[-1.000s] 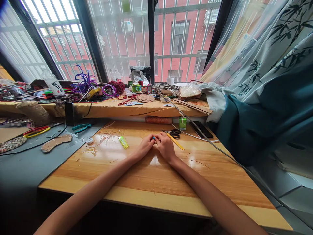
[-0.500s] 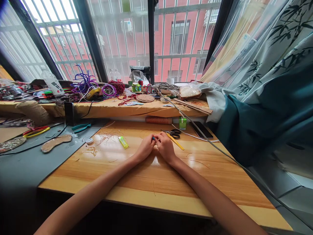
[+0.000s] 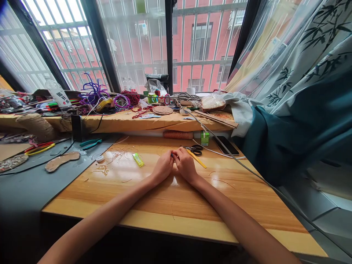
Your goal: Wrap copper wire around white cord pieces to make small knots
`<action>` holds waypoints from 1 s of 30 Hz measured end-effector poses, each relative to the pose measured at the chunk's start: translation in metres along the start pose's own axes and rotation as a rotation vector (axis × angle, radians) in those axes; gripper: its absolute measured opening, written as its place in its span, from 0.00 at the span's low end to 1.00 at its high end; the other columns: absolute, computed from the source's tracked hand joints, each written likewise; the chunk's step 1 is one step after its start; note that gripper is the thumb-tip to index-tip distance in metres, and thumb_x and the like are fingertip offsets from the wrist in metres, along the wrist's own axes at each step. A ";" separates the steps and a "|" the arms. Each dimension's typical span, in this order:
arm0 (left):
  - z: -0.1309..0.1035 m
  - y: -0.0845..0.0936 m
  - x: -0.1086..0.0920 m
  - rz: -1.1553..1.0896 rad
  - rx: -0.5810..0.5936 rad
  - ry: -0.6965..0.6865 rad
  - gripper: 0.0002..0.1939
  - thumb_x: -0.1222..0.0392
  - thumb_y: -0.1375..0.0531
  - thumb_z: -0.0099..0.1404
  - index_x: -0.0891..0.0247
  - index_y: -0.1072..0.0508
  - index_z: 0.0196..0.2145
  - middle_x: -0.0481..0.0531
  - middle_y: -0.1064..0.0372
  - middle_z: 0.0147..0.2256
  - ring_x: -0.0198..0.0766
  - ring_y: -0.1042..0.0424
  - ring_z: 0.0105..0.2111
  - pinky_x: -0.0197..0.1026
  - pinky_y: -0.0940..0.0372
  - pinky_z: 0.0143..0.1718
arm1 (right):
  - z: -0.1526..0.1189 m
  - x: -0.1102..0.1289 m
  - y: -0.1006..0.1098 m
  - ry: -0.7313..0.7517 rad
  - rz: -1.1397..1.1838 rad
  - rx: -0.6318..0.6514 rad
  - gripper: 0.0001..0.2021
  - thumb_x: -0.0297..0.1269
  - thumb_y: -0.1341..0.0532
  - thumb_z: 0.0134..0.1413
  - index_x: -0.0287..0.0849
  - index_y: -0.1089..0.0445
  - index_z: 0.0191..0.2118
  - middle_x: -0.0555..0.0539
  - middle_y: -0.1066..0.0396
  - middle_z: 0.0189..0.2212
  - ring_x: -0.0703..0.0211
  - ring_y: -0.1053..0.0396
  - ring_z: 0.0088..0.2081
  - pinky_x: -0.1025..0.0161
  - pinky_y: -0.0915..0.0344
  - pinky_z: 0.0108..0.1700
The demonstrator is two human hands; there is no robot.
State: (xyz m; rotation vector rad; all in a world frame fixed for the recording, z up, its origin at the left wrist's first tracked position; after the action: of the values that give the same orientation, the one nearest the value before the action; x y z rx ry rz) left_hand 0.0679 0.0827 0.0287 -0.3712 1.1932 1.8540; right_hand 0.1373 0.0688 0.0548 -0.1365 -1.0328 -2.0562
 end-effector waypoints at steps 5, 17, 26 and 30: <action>0.001 0.005 -0.004 -0.091 -0.027 -0.011 0.10 0.68 0.54 0.59 0.65 0.35 0.35 0.55 0.34 0.34 0.37 0.36 0.35 0.39 0.42 0.38 | 0.000 0.000 0.004 -0.020 0.003 -0.030 0.09 0.34 0.52 0.55 0.41 0.36 0.31 0.46 0.39 0.29 0.59 0.38 0.32 0.63 0.42 0.37; 0.008 0.005 0.014 -0.537 -0.007 0.158 0.13 0.66 0.47 0.55 0.68 0.28 0.37 0.56 0.29 0.38 0.36 0.32 0.38 0.37 0.39 0.41 | 0.000 -0.021 0.015 -0.182 0.162 -0.149 0.07 0.34 0.49 0.53 0.40 0.37 0.31 0.47 0.39 0.29 0.60 0.39 0.31 0.63 0.42 0.34; 0.007 0.000 0.016 -0.490 0.020 0.200 0.19 0.71 0.55 0.55 0.69 0.28 0.38 0.56 0.29 0.35 0.33 0.32 0.33 0.37 0.37 0.38 | 0.001 -0.031 0.016 -0.230 0.199 -0.170 0.07 0.36 0.49 0.52 0.41 0.37 0.29 0.48 0.39 0.28 0.61 0.39 0.30 0.64 0.41 0.32; 0.007 -0.007 0.017 -0.485 0.078 0.214 0.20 0.73 0.55 0.53 0.70 0.28 0.38 0.56 0.28 0.34 0.32 0.32 0.30 0.36 0.37 0.35 | 0.000 -0.038 0.016 -0.255 0.219 -0.187 0.08 0.37 0.50 0.53 0.41 0.38 0.28 0.48 0.39 0.29 0.61 0.39 0.30 0.63 0.41 0.32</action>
State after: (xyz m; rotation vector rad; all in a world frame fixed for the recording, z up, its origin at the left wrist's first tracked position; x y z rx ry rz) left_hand 0.0654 0.0984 0.0170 -0.7579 1.1860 1.3696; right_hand 0.1734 0.0869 0.0487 -0.5952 -0.9267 -1.9640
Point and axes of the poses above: each hand's wrist, its own z-axis towards the middle knuckle, its own y-axis out of the back of the hand, x = y × z, the point moved 10 cm from there along z, towards the middle knuckle
